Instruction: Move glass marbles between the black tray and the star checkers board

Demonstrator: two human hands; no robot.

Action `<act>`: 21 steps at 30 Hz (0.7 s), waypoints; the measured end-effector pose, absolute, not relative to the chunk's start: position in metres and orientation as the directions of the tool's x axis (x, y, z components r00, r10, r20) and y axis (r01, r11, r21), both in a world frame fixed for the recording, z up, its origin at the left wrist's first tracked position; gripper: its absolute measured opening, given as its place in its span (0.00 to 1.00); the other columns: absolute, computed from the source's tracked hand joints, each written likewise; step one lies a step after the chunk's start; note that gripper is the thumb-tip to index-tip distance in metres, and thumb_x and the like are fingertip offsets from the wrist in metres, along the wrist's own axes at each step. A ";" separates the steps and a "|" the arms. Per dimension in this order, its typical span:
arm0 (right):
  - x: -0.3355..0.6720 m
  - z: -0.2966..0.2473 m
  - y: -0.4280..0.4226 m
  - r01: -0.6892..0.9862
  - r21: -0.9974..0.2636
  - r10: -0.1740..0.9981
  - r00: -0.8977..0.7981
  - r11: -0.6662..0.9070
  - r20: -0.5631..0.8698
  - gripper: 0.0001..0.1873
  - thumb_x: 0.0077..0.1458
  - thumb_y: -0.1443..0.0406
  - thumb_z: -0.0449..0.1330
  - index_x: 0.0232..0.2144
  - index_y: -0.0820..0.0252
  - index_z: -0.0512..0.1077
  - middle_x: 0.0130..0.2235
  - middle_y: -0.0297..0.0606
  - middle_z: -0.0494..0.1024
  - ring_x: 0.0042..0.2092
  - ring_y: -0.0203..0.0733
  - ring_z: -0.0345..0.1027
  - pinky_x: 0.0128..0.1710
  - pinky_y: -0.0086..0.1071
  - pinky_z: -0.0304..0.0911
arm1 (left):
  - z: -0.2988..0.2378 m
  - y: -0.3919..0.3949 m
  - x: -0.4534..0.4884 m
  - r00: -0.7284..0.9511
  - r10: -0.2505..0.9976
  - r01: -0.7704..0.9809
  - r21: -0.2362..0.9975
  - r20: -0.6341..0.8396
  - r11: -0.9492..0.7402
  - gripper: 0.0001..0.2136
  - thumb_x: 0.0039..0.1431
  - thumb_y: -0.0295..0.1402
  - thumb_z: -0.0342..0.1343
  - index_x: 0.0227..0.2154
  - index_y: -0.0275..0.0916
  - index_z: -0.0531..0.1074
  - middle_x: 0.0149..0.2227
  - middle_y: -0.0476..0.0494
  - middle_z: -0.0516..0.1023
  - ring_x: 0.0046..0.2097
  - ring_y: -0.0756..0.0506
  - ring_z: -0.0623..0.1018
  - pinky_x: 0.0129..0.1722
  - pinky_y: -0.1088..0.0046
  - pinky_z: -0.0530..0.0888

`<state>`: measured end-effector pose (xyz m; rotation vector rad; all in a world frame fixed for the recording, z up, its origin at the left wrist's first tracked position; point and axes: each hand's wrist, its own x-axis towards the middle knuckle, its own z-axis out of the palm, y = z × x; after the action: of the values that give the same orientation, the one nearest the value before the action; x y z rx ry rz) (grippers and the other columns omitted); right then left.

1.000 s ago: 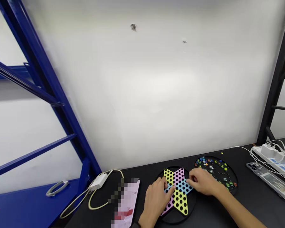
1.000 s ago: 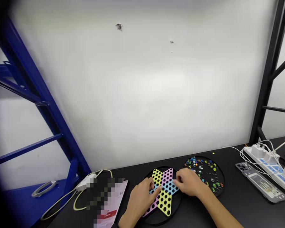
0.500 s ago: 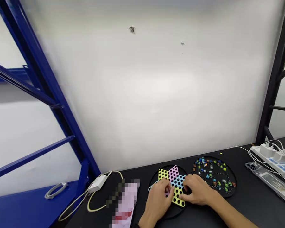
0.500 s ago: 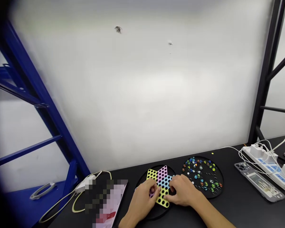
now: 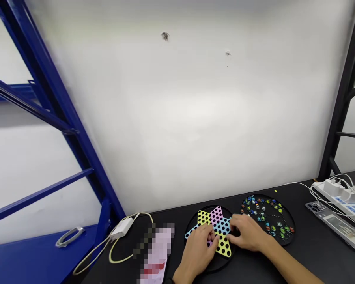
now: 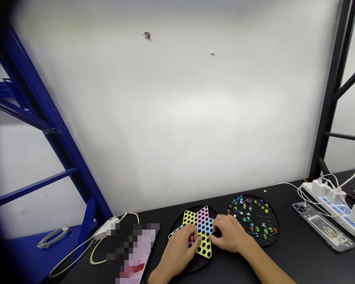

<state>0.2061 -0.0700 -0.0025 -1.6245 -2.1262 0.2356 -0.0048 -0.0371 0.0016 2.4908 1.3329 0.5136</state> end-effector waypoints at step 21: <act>0.340 -0.030 -0.052 0.866 -0.498 0.989 0.109 -0.043 0.104 0.12 0.50 0.60 0.61 0.39 0.54 0.74 0.40 0.37 0.76 0.43 0.45 0.70 0.42 0.33 0.63 | 0.007 -0.040 -0.004 0.509 0.846 0.748 0.405 0.160 -0.526 0.09 0.61 0.34 0.52 0.25 0.42 0.64 0.30 0.50 0.74 0.34 0.46 0.73 0.34 0.73 0.62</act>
<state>0.3402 -0.0523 -0.0301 -1.9550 -1.8017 0.3730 -0.0041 -0.0403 0.0068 2.4704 1.3413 0.4936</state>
